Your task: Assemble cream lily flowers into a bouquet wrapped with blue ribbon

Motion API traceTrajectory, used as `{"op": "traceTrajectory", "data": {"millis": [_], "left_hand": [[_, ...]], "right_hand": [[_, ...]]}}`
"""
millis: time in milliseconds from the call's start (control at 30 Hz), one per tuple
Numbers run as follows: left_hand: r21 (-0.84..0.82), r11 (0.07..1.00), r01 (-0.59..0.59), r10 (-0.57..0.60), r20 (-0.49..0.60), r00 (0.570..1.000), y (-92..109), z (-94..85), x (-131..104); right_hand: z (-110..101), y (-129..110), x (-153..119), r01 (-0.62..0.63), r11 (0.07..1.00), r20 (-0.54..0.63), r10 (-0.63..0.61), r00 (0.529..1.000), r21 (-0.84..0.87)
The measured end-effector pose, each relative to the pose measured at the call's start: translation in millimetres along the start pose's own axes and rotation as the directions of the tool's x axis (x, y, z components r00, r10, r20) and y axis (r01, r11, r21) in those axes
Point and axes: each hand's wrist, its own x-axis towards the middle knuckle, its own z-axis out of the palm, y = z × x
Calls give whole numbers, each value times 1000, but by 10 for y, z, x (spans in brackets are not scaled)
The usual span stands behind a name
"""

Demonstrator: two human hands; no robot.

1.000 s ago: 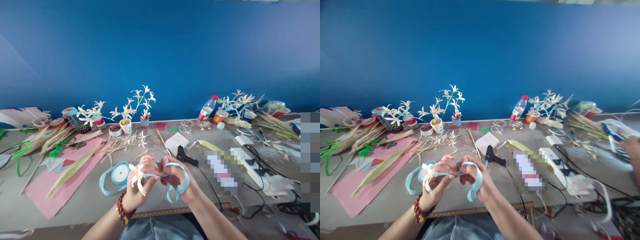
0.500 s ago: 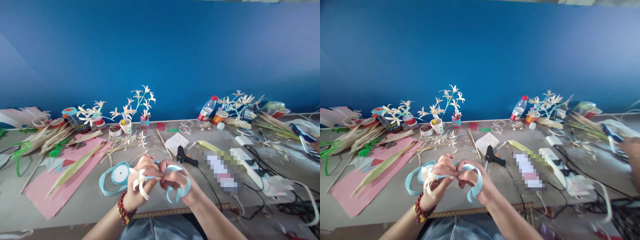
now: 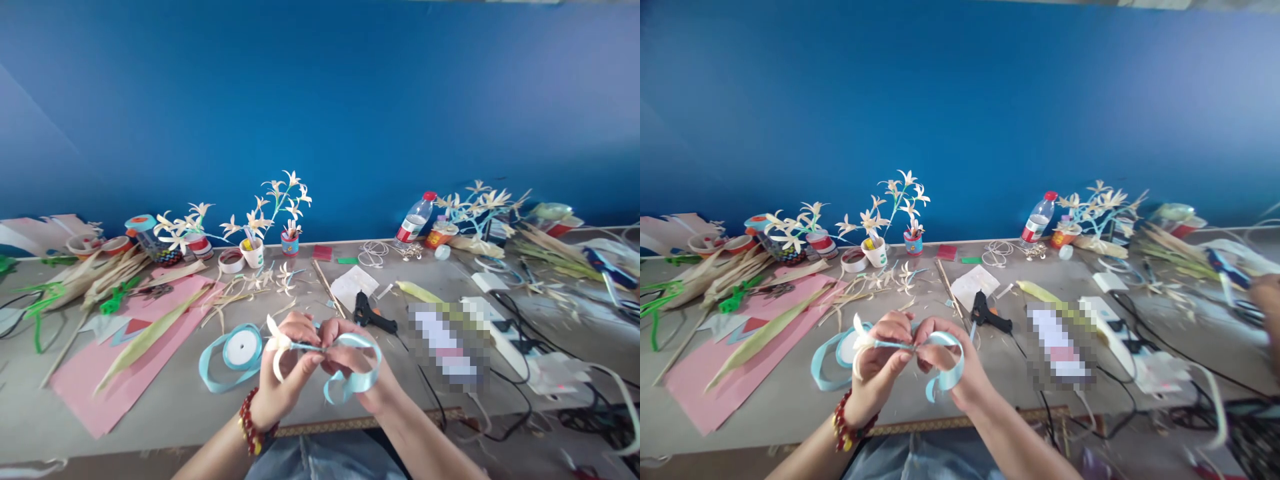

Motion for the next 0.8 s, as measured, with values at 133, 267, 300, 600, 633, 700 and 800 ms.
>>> {"op": "traceTrajectory", "data": {"millis": [133, 267, 300, 600, 633, 700, 800], "left_hand": [[-39, 999, 30, -32, -49, 998, -30, 44, -70], [-47, 998, 51, -54, -66, 996, -16, 42, -63], [-39, 998, 51, -54, -63, 997, -7, 37, -54], [-87, 996, -10, 8, -15, 1000, -23, -9, -44], [-91, 996, -25, 24, -12, 1000, -30, -13, -50], [-93, 994, -52, 52, -5, 999, -40, -22, -57], [-88, 993, -75, 76, 5, 997, -45, -40, -56]], "right_hand": [[13, 4, -26, 264, 931, 3, -272, 962, -252], [27, -7, -53, 461, 708, 84, -499, 863, -535], [27, -8, -59, 505, 632, 117, -552, 826, -588], [14, -38, -113, 678, 352, 313, -688, 654, -645], [14, -41, -123, 677, 343, 322, -683, 656, -651], [14, -43, -143, 673, 334, 335, -671, 662, -661], [16, -44, -162, 673, 319, 343, -671, 658, -667]]}}
